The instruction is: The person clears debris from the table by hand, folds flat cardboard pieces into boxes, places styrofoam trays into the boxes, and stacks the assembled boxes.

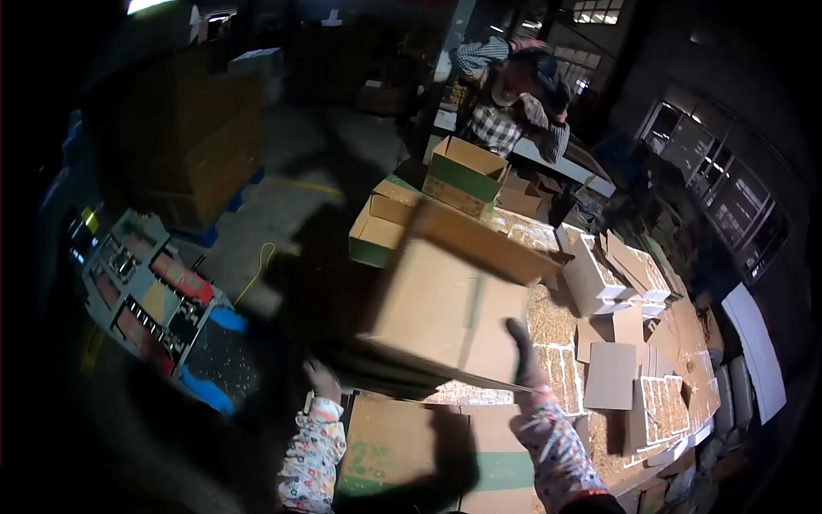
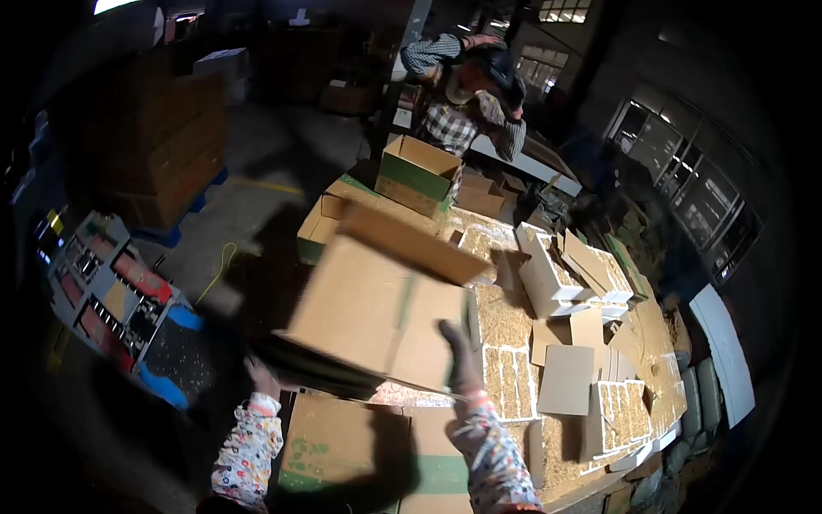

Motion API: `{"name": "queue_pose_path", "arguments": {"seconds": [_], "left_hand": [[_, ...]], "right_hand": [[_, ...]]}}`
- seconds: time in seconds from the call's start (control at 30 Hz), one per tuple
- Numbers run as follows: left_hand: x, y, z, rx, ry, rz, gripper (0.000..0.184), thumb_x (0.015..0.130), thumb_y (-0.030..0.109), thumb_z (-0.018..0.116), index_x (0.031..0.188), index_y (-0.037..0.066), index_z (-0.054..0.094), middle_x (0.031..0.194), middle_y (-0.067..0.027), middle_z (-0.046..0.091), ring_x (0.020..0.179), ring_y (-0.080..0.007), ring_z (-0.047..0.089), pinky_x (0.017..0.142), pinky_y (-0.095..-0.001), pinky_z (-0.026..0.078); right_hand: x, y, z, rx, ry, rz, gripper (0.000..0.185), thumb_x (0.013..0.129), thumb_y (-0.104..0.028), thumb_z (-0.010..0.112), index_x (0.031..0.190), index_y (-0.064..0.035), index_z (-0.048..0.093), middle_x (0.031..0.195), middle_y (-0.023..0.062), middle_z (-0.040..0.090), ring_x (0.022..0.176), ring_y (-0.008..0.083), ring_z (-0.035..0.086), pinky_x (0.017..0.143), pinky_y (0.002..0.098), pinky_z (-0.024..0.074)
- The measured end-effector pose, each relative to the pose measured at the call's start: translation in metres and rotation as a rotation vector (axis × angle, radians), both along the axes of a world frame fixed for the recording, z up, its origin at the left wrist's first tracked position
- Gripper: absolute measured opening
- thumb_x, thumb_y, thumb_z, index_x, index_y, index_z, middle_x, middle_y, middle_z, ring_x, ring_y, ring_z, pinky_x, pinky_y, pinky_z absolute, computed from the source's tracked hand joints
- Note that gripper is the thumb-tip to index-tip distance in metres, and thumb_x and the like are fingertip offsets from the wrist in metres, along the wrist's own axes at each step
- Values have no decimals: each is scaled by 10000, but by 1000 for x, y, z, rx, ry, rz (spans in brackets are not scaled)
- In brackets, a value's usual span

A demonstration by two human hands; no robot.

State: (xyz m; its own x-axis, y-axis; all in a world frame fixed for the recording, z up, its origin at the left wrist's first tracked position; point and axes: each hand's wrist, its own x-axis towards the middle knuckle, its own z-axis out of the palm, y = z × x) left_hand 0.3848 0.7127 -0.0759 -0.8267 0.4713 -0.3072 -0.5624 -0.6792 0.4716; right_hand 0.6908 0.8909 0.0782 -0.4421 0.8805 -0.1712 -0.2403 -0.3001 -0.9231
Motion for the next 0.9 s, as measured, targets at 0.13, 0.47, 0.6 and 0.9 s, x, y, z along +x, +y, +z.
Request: {"name": "queue_pose_path", "arguments": {"seconds": [0.13,0.47,0.6,0.9], "left_hand": [[4,-26,-11,-268,210,1,457,977,235,360,1393,55,295,1456,-90,279,1312,-191,291,1095,-318,205],[107,-95,-8,-1290,1259,-516,871,791,500,632,1334,-88,290,1299,-265,426,1224,-346,403,1026,-392,297],[130,-100,139,-864,1050,-423,597,817,220,672,1249,-75,386,1214,-223,497,1108,-324,488,938,-349,383],[138,-122,207,-272,513,-488,304,971,251,388,1135,52,549,1116,-103,588,1027,-203,572,932,-316,438]], "right_hand": [[-104,-4,-22,177,-377,257,659,805,-412,654,1263,20,460,1147,126,557,1068,188,500,932,289,377],[175,-102,-114,161,-671,-207,689,839,-441,614,1256,72,419,1199,170,505,1134,239,453,968,334,351],[183,-112,-7,256,-349,-499,454,865,-354,612,1114,10,508,1057,83,538,1001,158,489,887,284,391],[179,-168,70,653,-164,-605,467,806,-200,671,1156,12,444,1117,128,487,1016,211,468,929,323,367]]}}
